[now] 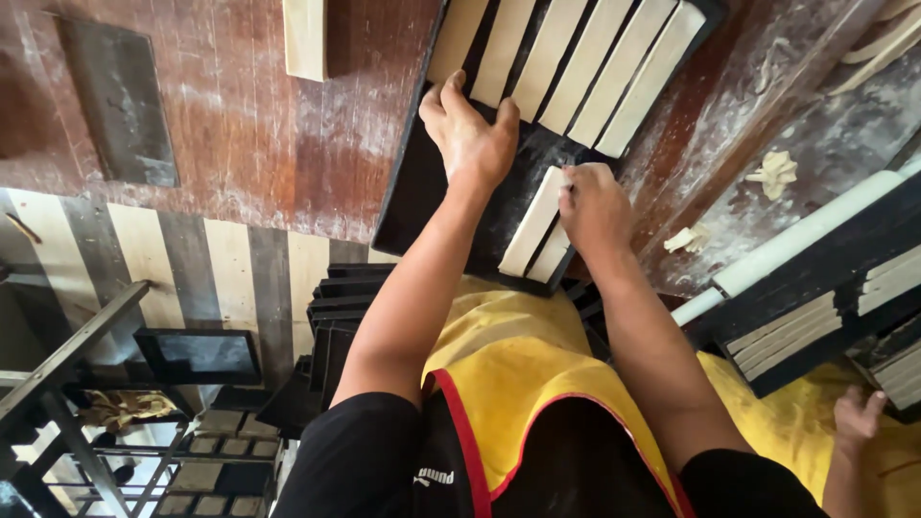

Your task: The person picks up strips of dough from a floured wooden worktable and arranges them in rows inside black baking trays, pressing and aligning each piece. They fill one tray, set it on a stack, grab an empty tray, and continue placing dough strips.

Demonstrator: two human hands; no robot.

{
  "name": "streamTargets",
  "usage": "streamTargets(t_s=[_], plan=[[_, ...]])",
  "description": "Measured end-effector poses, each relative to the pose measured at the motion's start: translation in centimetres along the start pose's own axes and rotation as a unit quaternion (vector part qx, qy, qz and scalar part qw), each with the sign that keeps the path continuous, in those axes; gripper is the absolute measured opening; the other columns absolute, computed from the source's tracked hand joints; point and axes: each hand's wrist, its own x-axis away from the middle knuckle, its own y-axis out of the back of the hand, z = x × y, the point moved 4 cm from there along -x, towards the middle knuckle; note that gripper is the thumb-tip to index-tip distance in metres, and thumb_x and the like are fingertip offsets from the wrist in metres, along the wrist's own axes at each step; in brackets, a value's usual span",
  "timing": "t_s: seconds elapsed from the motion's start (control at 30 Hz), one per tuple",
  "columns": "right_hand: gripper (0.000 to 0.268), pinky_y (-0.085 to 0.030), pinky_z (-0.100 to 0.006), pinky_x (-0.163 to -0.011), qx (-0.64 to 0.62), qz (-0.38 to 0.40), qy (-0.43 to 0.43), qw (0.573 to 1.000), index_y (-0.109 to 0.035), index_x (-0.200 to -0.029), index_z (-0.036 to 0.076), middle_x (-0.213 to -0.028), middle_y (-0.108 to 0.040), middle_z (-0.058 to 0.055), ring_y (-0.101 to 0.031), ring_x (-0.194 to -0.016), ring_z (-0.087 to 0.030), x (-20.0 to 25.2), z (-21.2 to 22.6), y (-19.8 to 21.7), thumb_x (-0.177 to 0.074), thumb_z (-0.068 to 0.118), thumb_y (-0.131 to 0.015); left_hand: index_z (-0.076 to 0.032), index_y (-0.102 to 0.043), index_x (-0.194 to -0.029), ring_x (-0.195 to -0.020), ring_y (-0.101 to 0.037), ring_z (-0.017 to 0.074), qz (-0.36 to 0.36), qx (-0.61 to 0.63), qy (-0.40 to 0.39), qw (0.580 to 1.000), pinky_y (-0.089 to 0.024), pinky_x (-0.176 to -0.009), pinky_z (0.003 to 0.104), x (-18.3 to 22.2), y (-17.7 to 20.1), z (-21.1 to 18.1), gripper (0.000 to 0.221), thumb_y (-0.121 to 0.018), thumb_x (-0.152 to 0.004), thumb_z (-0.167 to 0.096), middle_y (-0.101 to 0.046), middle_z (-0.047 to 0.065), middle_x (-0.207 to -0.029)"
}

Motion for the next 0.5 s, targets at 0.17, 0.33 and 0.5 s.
streamTargets(t_s=[0.17, 0.33, 0.5], plan=[[0.019, -0.057, -0.041, -0.081, -0.066, -0.179, 0.095, 0.977, -0.068, -0.101, 0.01, -0.115, -0.07, -0.01, -0.071, -0.098, -0.032, 1.4, 0.5, 1.3, -0.086, 0.006, -0.078, -0.009, -0.054, -0.138, -0.12, -0.062, 0.0345, 0.093, -0.048, -0.188, 0.977, -0.049, -0.108, 0.043, 3.3, -0.8, 2.0, 0.055, -0.075, -0.089, -0.02, -0.065, 0.012, -0.126], [0.016, -0.053, -0.034, -0.067, -0.27, 0.095, 0.143, 0.947, -0.072, -0.099, 0.01, -0.091, -0.072, -0.006, -0.066, -0.077, -0.02, 0.6, -0.9, 1.9, -0.086, 0.007, -0.081, -0.011, -0.056, -0.14, -0.117, -0.064, 0.0331, 0.361, -0.075, -0.293, 0.882, -0.05, -0.099, 0.046, 9.9, 0.8, 5.3, 0.062, -0.077, -0.083, -0.026, -0.068, 0.012, -0.129], [0.021, -0.054, -0.024, -0.071, -0.562, 0.221, 0.163, 0.78, -0.068, -0.106, 0.009, -0.098, -0.072, 0.0, -0.064, -0.082, -0.006, -0.6, -0.5, 1.0, -0.089, 0.009, -0.08, -0.015, -0.058, -0.144, -0.113, -0.07, 0.0298, 0.508, -0.14, -0.035, 0.849, -0.054, -0.097, 0.042, 12.9, 2.0, 7.2, 0.06, -0.073, -0.091, -0.038, -0.074, 0.013, -0.12]])
